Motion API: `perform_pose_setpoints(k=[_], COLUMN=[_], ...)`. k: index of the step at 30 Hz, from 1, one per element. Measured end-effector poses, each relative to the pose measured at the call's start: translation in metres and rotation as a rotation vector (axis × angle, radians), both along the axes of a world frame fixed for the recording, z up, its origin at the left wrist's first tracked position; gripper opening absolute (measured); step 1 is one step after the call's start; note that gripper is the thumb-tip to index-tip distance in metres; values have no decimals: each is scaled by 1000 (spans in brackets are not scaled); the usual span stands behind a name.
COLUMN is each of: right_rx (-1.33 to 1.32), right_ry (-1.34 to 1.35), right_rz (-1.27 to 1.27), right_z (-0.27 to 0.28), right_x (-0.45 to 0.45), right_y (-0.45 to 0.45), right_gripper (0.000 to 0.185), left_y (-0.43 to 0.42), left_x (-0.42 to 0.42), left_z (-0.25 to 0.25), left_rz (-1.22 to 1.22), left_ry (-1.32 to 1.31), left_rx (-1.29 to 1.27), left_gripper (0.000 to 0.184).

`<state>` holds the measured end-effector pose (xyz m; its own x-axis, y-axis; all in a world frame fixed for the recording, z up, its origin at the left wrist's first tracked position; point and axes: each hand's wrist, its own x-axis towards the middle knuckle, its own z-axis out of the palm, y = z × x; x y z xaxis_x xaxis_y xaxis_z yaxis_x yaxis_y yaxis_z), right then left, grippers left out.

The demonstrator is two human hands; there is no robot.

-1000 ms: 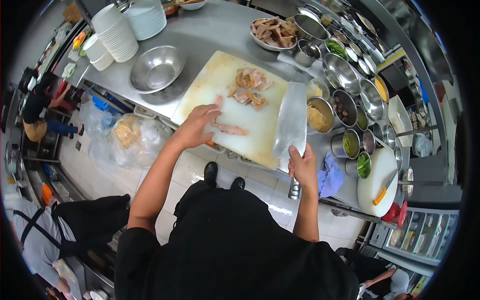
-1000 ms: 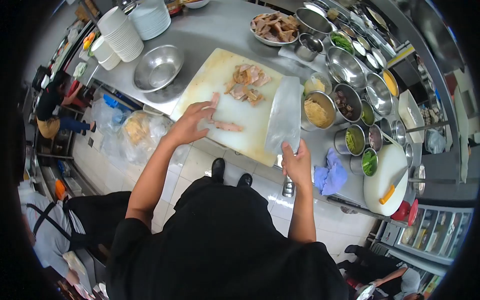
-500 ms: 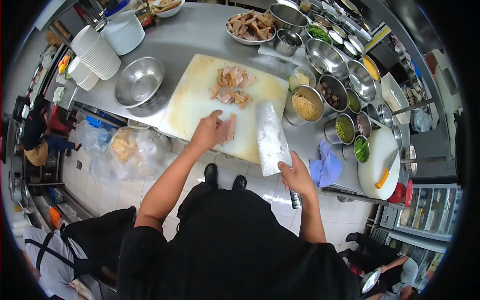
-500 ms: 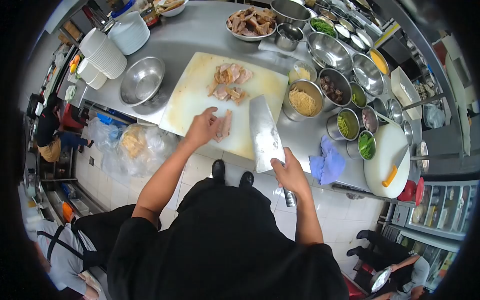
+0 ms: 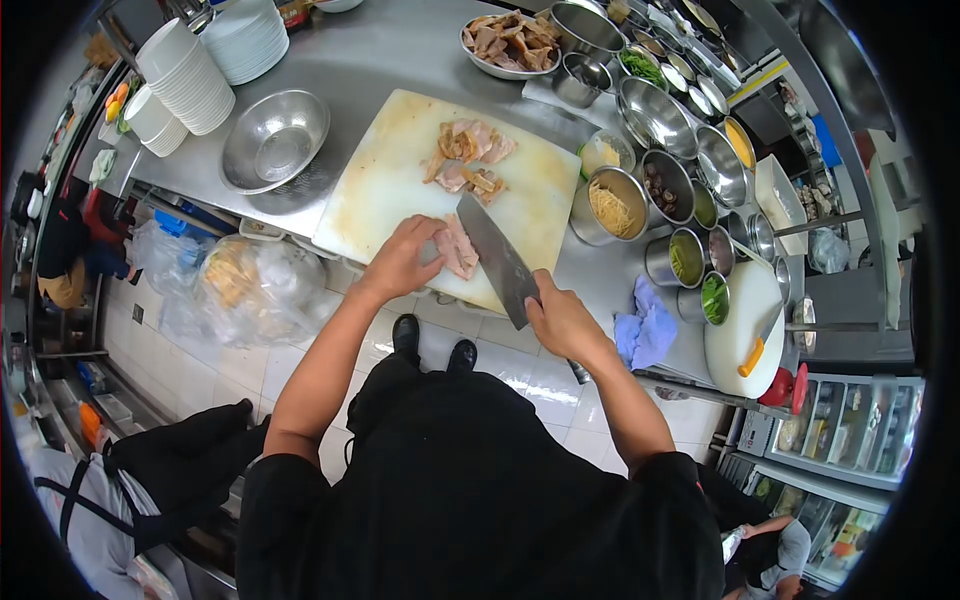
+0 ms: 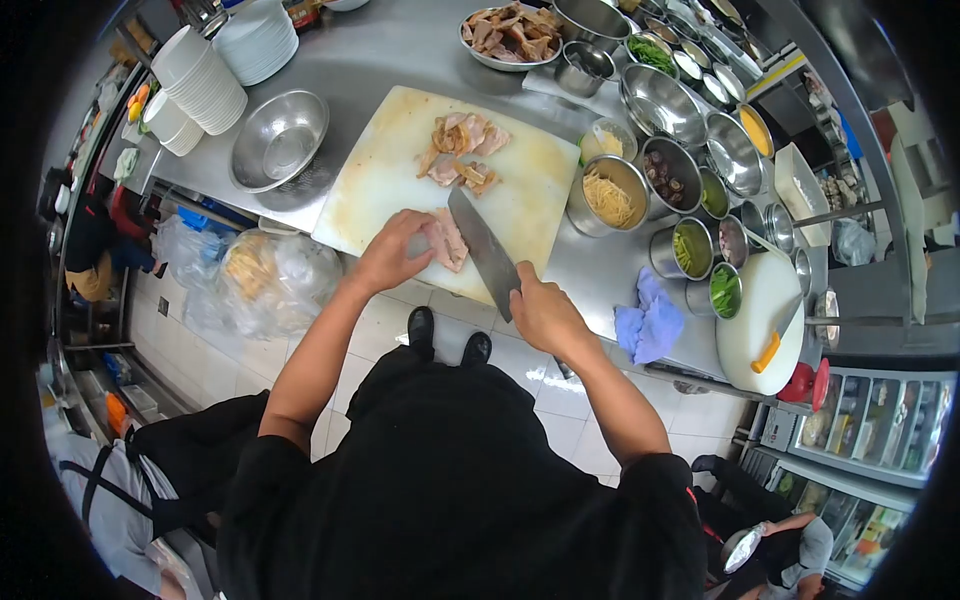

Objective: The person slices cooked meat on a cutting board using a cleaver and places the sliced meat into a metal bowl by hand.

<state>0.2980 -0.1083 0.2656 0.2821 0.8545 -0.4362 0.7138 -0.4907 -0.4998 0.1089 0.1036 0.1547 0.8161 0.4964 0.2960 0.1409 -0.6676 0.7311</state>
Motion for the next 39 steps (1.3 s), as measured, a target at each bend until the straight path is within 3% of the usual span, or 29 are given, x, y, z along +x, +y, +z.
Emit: perform_pose_setpoints(k=[6, 12, 21, 24, 33, 36, 39], right_rx=[-25, -132, -162, -157, -132, -137, -242], right_ry=[-124, -192, -219, -232, -216, -146, -133], right_rz=[-54, 35, 103, 127, 52, 50, 36], right_z=[27, 28, 34, 25, -9, -1, 41], right_x=[-6, -31, -40, -37, -41, -13, -20], right_y=[7, 15, 27, 31, 44, 46, 53], right_gripper=[27, 19, 23, 15, 16, 19, 18], left_y=[17, 23, 21, 22, 23, 18, 18], left_x=[13, 26, 30, 31, 32, 28, 24], left_z=[2, -19, -17, -18, -20, -20, -17], left_rz=[-35, -70, -49, -54, -21, 53, 76], left_ry=[-112, -86, -122, -131, -150, -204, -229], left_rx=[203, 158, 223, 199, 136, 61, 104], left_gripper=[32, 16, 14, 14, 10, 13, 15])
